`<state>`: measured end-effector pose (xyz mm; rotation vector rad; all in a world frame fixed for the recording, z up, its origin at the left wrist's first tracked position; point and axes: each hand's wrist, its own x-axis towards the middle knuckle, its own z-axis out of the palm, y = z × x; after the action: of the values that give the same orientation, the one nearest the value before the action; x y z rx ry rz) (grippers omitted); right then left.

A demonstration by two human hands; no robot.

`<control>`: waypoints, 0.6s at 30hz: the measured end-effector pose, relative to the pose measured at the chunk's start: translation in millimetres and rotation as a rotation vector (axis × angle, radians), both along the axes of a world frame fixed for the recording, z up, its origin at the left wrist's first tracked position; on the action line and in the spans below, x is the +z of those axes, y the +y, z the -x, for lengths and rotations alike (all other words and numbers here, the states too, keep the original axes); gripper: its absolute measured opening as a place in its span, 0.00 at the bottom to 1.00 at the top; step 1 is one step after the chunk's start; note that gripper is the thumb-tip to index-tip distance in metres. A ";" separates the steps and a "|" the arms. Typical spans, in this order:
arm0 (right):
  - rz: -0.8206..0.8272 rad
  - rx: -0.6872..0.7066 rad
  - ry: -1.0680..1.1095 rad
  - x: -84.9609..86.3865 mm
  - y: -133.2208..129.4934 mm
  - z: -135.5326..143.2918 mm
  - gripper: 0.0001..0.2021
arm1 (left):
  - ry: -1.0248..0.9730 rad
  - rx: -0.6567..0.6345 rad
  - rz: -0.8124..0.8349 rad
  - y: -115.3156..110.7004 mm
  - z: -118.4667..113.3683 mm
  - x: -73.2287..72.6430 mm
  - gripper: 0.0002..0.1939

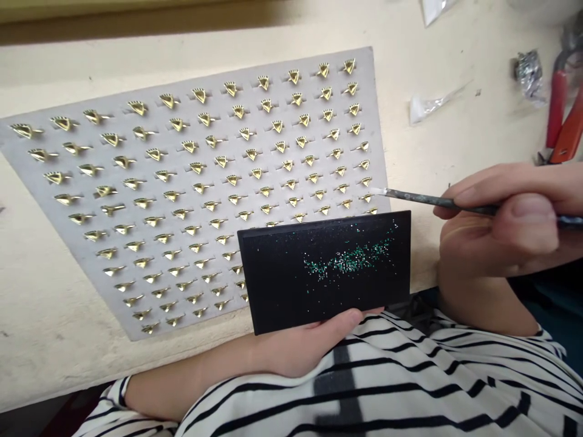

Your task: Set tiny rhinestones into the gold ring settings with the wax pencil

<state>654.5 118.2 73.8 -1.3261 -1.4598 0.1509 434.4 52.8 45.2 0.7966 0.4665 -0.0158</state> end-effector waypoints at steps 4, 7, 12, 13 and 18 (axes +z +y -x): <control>-0.023 0.002 -0.083 4.5 -1.2 1.8 0.17 | 0.007 0.009 -0.033 0.1 0.3 -0.1 0.29; -0.014 0.010 -0.093 4.7 -2.1 -0.2 0.16 | 0.003 0.017 -0.028 0.3 -0.1 -0.2 0.29; 0.034 0.055 -0.128 7.0 -3.1 -2.1 0.17 | 0.013 0.031 -0.045 0.5 -1.1 -0.1 0.28; 0.039 0.061 -0.124 7.0 -2.7 -1.7 0.18 | 0.012 0.026 -0.048 0.7 -1.2 -0.3 0.28; -0.012 0.017 -0.045 3.8 -0.8 -0.3 0.21 | 0.000 -0.028 -0.031 2.0 -1.0 -1.5 0.29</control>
<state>654.7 117.4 77.6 -1.3148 -1.5079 0.1236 435.5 54.8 43.7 0.8331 0.4565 -0.0346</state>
